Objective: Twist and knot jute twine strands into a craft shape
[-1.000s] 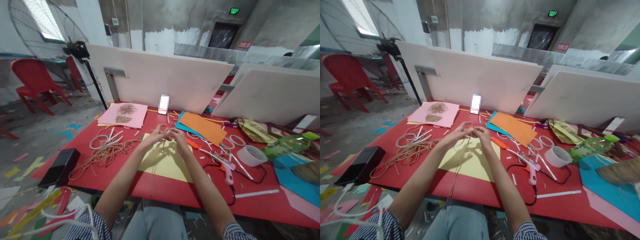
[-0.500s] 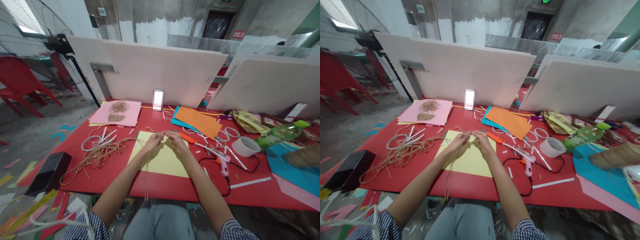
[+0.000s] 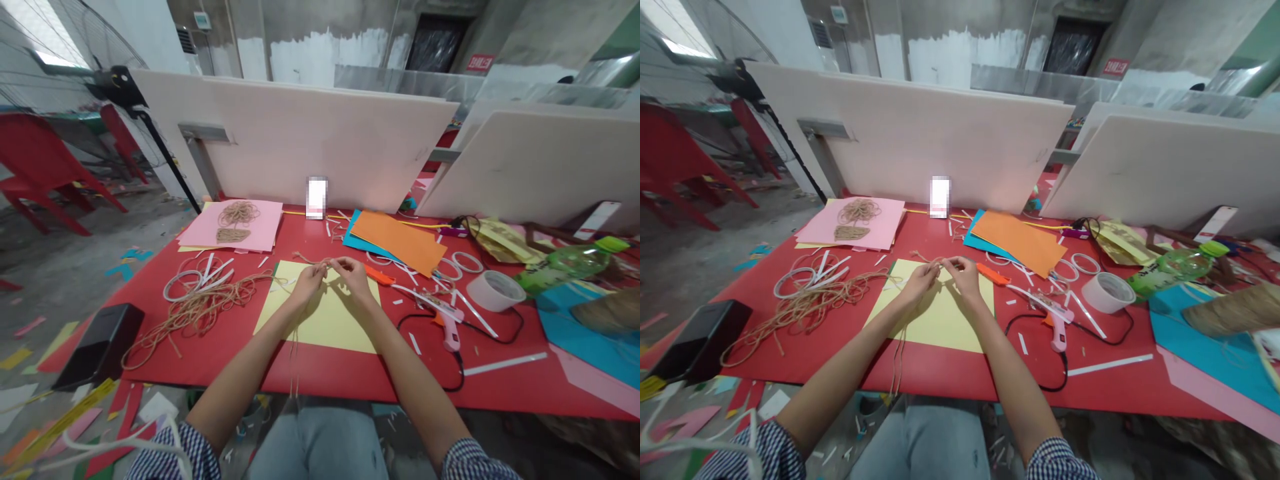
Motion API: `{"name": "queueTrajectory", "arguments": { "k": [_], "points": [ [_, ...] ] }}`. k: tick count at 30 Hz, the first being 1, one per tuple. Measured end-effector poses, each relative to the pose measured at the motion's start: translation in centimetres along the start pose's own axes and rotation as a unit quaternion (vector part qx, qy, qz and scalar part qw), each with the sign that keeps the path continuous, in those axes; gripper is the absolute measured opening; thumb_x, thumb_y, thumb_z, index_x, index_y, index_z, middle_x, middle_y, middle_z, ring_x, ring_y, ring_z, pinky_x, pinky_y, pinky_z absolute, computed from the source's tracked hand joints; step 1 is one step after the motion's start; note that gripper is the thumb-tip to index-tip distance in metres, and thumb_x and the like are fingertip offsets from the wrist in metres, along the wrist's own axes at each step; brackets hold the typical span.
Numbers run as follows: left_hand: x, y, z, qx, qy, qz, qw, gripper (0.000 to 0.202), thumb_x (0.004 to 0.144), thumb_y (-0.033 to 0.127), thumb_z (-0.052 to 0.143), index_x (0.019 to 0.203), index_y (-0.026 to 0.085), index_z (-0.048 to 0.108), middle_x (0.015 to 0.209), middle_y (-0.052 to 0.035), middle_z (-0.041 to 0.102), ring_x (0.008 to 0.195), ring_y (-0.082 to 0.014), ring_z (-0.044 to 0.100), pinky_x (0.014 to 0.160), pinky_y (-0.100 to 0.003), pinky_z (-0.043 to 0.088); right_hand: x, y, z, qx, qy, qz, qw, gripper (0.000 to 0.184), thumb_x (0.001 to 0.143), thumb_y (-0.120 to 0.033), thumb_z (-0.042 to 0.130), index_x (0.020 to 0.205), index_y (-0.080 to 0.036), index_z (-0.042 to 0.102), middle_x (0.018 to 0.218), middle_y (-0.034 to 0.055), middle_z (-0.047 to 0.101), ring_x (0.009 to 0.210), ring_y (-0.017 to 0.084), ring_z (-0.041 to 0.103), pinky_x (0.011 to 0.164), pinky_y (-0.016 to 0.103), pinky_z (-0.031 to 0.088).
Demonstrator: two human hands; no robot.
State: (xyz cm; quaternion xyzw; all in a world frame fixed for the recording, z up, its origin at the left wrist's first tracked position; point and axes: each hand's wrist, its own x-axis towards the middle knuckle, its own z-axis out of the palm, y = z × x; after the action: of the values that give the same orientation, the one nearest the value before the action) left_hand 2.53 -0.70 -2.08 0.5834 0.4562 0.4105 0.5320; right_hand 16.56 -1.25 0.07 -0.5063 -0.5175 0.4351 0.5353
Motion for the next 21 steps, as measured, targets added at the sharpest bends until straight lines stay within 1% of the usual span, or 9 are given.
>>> {"name": "queueTrajectory", "arguments": {
  "k": [2, 4, 6, 9, 11, 13, 16, 18, 21],
  "points": [
    [-0.3, 0.5, -0.1, -0.028, 0.006, 0.009, 1.000, 0.044, 0.086, 0.057, 0.056, 0.068, 0.018, 0.048, 0.053, 0.0069, 0.031, 0.049, -0.0076, 0.029, 0.046, -0.022, 0.024, 0.1, 0.1, -0.1, -0.011, 0.007, -0.004, 1.000, 0.033, 0.068, -0.053, 0.073, 0.070, -0.020, 0.069, 0.074, 0.0034, 0.070, 0.074, 0.018, 0.060, 0.072, 0.029, 0.046],
    [-0.7, 1.0, -0.3, -0.088, -0.047, 0.000, 0.995, 0.045, 0.080, 0.059, 0.065, 0.070, 0.017, 0.053, 0.052, 0.0075, 0.032, 0.047, -0.0068, 0.030, 0.045, -0.021, 0.026, 0.3, 0.3, -0.4, -0.014, 0.004, 0.006, 1.000, 0.036, 0.067, -0.055, 0.074, 0.070, -0.019, 0.070, 0.073, 0.0043, 0.070, 0.072, 0.018, 0.060, 0.070, 0.030, 0.046],
    [-1.1, 1.3, -0.5, -0.156, -0.106, -0.027, 0.982, 0.046, 0.076, 0.059, 0.071, 0.077, 0.014, 0.059, 0.052, 0.0072, 0.036, 0.046, -0.0067, 0.035, 0.046, -0.020, 0.032, 0.5, 0.4, -0.7, -0.016, -0.005, 0.020, 1.000, 0.038, 0.065, -0.056, 0.075, 0.070, -0.018, 0.071, 0.073, 0.0049, 0.070, 0.071, 0.018, 0.059, 0.069, 0.031, 0.045],
    [-1.2, 1.3, -1.0, -0.227, -0.131, -0.089, 0.961, 0.047, 0.080, 0.059, 0.069, 0.083, 0.013, 0.062, 0.052, 0.0038, 0.044, 0.050, -0.0115, 0.049, 0.049, -0.023, 0.044, 0.7, 0.5, -1.2, -0.022, -0.031, 0.036, 0.999, 0.038, 0.064, -0.055, 0.075, 0.072, -0.018, 0.073, 0.075, 0.0051, 0.070, 0.072, 0.019, 0.059, 0.070, 0.031, 0.044],
    [-1.0, 1.1, -1.5, -0.258, -0.140, -0.133, 0.947, 0.045, 0.086, 0.056, 0.063, 0.080, 0.011, 0.063, 0.051, 0.0024, 0.045, 0.049, -0.0116, 0.050, 0.047, -0.022, 0.045, 0.7, 0.5, -1.4, -0.019, -0.049, 0.039, 0.998, 0.036, 0.065, -0.054, 0.075, 0.072, -0.018, 0.073, 0.076, 0.0043, 0.069, 0.074, 0.018, 0.059, 0.070, 0.031, 0.043],
    [-0.7, 1.1, -2.1, -0.292, -0.168, -0.168, 0.927, 0.041, 0.092, 0.049, 0.059, 0.078, 0.010, 0.063, 0.051, 0.0037, 0.041, 0.043, -0.0064, 0.040, 0.041, -0.016, 0.037, 0.7, 0.4, -1.6, -0.003, -0.065, 0.051, 0.997, 0.036, 0.065, -0.054, 0.076, 0.070, -0.019, 0.071, 0.073, 0.0027, 0.067, 0.072, 0.017, 0.057, 0.068, 0.030, 0.042],
    [-0.2, 1.2, -3.0, -0.323, -0.220, -0.198, 0.899, 0.036, 0.096, 0.040, 0.056, 0.083, 0.007, 0.065, 0.051, 0.0079, 0.032, 0.038, -0.0013, 0.018, 0.034, -0.012, 0.017, 0.6, 0.2, -1.8, 0.029, -0.077, 0.079, 0.994, 0.038, 0.064, -0.055, 0.077, 0.067, -0.018, 0.068, 0.068, 0.0004, 0.062, 0.067, 0.015, 0.053, 0.064, 0.028, 0.040],
    [-0.1, 1.2, -3.2, -0.316, -0.228, -0.189, 0.901, 0.037, 0.095, 0.039, 0.057, 0.086, 0.006, 0.067, 0.052, 0.0097, 0.026, 0.038, -0.0009, 0.011, 0.033, -0.012, 0.011, 0.6, 0.1, -1.9, 0.034, -0.073, 0.082, 0.993, 0.039, 0.062, -0.055, 0.078, 0.066, -0.018, 0.066, 0.066, -0.0001, 0.060, 0.066, 0.015, 0.052, 0.062, 0.028, 0.038],
    [-0.2, 1.3, -3.1, -0.286, -0.213, -0.143, 0.923, 0.039, 0.090, 0.043, 0.064, 0.083, 0.006, 0.069, 0.053, 0.0103, 0.022, 0.041, -0.0013, 0.009, 0.035, -0.013, 0.009, 0.7, 0.2, -1.9, 0.021, -0.053, 0.068, 0.996, 0.041, 0.061, -0.057, 0.078, 0.063, -0.018, 0.066, 0.066, 0.0004, 0.060, 0.068, 0.016, 0.052, 0.062, 0.028, 0.038]
  ]
}}
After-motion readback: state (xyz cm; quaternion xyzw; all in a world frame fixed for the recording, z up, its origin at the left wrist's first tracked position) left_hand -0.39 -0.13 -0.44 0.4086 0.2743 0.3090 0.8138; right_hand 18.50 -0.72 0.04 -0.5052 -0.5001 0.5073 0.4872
